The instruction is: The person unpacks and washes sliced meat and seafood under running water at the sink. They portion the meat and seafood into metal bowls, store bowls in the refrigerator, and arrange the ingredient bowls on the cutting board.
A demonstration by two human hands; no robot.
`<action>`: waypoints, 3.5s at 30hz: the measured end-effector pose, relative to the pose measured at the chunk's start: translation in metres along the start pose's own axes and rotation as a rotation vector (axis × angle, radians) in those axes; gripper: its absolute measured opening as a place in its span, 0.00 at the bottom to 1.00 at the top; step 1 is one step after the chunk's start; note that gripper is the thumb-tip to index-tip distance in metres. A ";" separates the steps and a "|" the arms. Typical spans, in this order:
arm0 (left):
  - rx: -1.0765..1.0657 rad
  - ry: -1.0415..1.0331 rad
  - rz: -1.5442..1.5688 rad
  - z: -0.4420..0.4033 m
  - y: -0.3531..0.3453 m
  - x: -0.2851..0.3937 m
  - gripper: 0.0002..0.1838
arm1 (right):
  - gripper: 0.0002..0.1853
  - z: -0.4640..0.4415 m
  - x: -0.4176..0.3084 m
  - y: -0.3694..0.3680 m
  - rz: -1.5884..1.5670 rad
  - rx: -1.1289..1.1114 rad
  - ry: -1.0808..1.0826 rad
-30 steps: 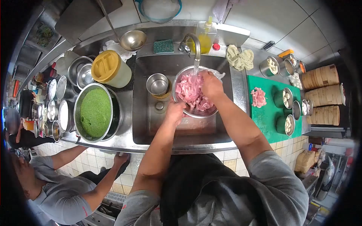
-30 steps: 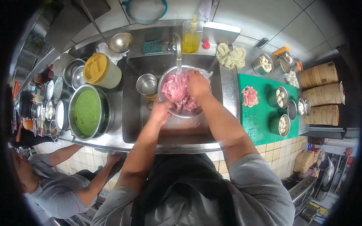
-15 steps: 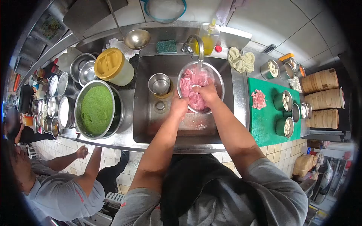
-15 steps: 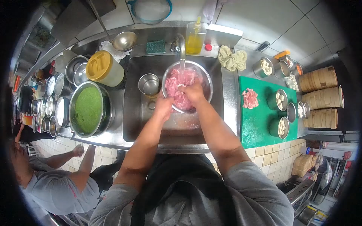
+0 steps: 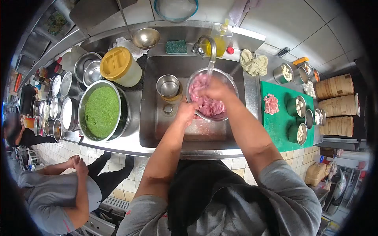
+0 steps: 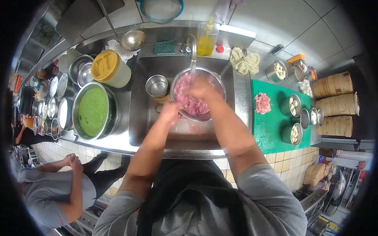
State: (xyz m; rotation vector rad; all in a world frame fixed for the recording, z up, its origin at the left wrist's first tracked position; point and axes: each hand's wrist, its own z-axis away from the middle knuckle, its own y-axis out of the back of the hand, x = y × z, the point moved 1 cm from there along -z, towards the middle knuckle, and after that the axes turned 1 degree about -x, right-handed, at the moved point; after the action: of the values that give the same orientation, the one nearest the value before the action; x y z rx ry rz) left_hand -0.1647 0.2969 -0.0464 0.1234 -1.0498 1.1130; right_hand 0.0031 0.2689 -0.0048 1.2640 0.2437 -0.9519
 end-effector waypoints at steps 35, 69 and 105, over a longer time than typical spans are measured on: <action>0.101 -0.028 0.165 0.002 0.019 -0.025 0.32 | 0.10 -0.020 -0.014 0.013 -0.735 0.145 0.048; -0.050 -0.063 0.030 -0.210 -0.040 0.057 0.27 | 0.16 0.157 0.104 -0.064 -1.244 0.241 -0.588; 0.344 -0.379 -0.998 0.052 0.073 -0.134 0.18 | 0.18 0.300 0.188 0.006 -1.056 0.121 -0.490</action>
State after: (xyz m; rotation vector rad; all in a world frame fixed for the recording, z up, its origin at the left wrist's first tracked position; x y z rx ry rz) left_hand -0.2601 0.2129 -0.1464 1.0469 -0.9233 0.3344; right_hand 0.0231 -0.0841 -0.0199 0.9249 0.4850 -2.1644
